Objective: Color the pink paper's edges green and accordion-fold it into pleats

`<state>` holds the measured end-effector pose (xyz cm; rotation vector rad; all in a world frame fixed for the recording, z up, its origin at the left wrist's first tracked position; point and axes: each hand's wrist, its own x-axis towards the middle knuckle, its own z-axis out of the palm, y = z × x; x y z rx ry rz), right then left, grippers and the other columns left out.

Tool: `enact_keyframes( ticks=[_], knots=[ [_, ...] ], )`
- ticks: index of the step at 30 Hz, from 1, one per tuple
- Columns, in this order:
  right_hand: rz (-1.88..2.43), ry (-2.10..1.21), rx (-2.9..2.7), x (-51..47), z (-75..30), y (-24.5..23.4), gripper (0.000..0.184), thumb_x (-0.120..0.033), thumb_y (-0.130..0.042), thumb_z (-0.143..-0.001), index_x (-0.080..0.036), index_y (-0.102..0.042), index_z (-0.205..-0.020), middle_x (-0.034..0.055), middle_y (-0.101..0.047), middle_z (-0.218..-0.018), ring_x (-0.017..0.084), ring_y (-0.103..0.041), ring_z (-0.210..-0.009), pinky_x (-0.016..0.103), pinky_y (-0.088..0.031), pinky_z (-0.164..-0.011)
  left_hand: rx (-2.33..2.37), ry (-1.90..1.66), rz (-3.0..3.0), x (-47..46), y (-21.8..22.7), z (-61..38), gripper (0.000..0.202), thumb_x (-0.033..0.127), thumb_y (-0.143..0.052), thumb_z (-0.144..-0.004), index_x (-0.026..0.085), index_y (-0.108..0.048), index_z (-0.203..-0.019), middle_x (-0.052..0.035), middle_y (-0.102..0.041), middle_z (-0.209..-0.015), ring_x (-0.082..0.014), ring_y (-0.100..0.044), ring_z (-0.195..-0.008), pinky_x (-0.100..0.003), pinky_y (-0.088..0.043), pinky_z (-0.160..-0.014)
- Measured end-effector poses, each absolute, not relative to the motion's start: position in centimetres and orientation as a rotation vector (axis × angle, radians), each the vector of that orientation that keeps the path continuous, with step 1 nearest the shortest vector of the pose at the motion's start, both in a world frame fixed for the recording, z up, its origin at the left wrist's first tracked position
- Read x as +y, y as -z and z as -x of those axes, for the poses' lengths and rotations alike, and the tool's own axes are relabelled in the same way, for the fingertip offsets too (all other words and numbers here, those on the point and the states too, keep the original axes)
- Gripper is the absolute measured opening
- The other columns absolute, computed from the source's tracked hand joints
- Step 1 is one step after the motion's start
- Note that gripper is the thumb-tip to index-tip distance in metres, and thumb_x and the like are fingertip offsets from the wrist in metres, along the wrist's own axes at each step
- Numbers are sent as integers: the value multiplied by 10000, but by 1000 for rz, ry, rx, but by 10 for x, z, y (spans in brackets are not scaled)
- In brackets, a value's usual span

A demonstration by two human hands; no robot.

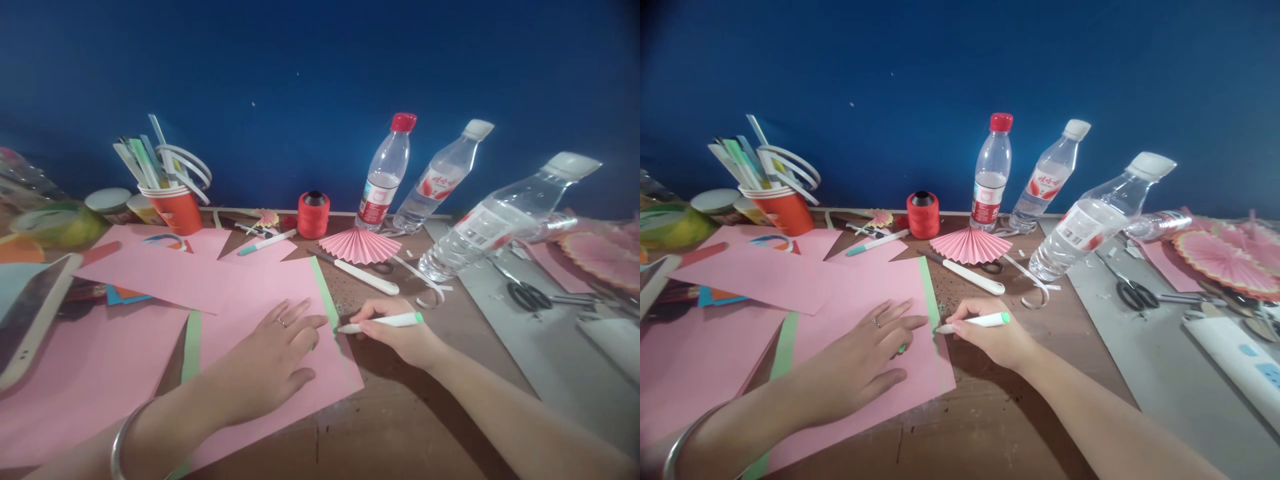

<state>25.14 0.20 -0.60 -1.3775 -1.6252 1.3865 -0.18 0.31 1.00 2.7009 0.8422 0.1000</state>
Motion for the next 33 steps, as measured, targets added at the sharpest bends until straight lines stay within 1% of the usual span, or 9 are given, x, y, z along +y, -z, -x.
enact_keyframes(
  ticks=[2,6,8,13,18,23,28,32,33],
  knots=[
    [1396,-1338,-1643,2,-252,7,151,-304,-593,-763,-170,-642,-714,27,-673,-680,141,-558,-606,242,-366,-540,840,-81,-2694,3,-10,2,191,296,-482,-887,228,-499,-1064,9,-381,-1433,-288,-197,-1378,-523,-188,-1118],
    [1377,-1437,-1707,0,-253,4,176,-265,-598,-742,-173,-596,-592,10,-635,-578,130,-522,-558,239,-339,-508,850,-39,-2683,3,-11,2,188,319,-469,-899,225,-497,-1059,3,-368,-1440,-293,-185,-1383,-528,-183,-1124],
    [1350,-1475,-1732,0,-253,3,180,-255,-605,-729,-173,-590,-569,7,-622,-551,129,-513,-543,240,-334,-500,855,-32,-2680,3,-10,2,191,323,-470,-899,223,-495,-1060,-3,-367,-1440,-296,-190,-1381,-532,-184,-1123],
    [1402,-1322,-1670,0,-251,2,181,-320,-586,-775,-172,-641,-686,32,-675,-674,151,-567,-621,250,-369,-537,854,-53,-2681,3,-9,2,188,302,-483,-891,227,-491,-1064,4,-365,-1443,-286,-180,-1385,-530,-179,-1127],
    [1413,-1424,-1708,2,-251,0,211,-298,-608,-733,-180,-582,-560,18,-630,-539,162,-574,-593,244,-362,-508,852,-43,-2672,3,-9,1,203,312,-481,-894,224,-488,-1077,-3,-362,-1445,-295,-183,-1384,-536,-177,-1127],
    [1433,-1237,-1602,3,-249,1,146,-296,-587,-755,-181,-629,-674,19,-673,-654,163,-598,-638,255,-404,-566,848,-95,-2659,2,-9,2,168,285,-488,-888,226,-499,-1045,-7,-382,-1431,-292,-200,-1380,-533,-170,-1128],
    [1425,-1397,-1662,2,-250,1,222,-300,-600,-740,-187,-564,-551,20,-641,-542,178,-597,-610,258,-379,-529,833,-90,-2670,2,-9,2,192,300,-489,-889,222,-493,-1064,-5,-386,-1429,-288,-201,-1380,-527,-174,-1129],
    [1437,-1260,-1633,1,-251,2,156,-309,-588,-763,-184,-630,-679,42,-702,-722,186,-614,-694,269,-406,-579,841,-91,-2666,2,-9,2,161,292,-476,-894,224,-504,-1038,-5,-383,-1430,-293,-202,-1380,-527,-180,-1128],
    [1442,-1246,-1643,1,-251,2,156,-311,-587,-765,-184,-634,-688,42,-701,-734,185,-612,-694,269,-408,-580,839,-105,-2663,2,-8,2,162,291,-478,-893,225,-505,-1039,-7,-391,-1425,-289,-206,-1379,-525,-179,-1129]
  ],
)
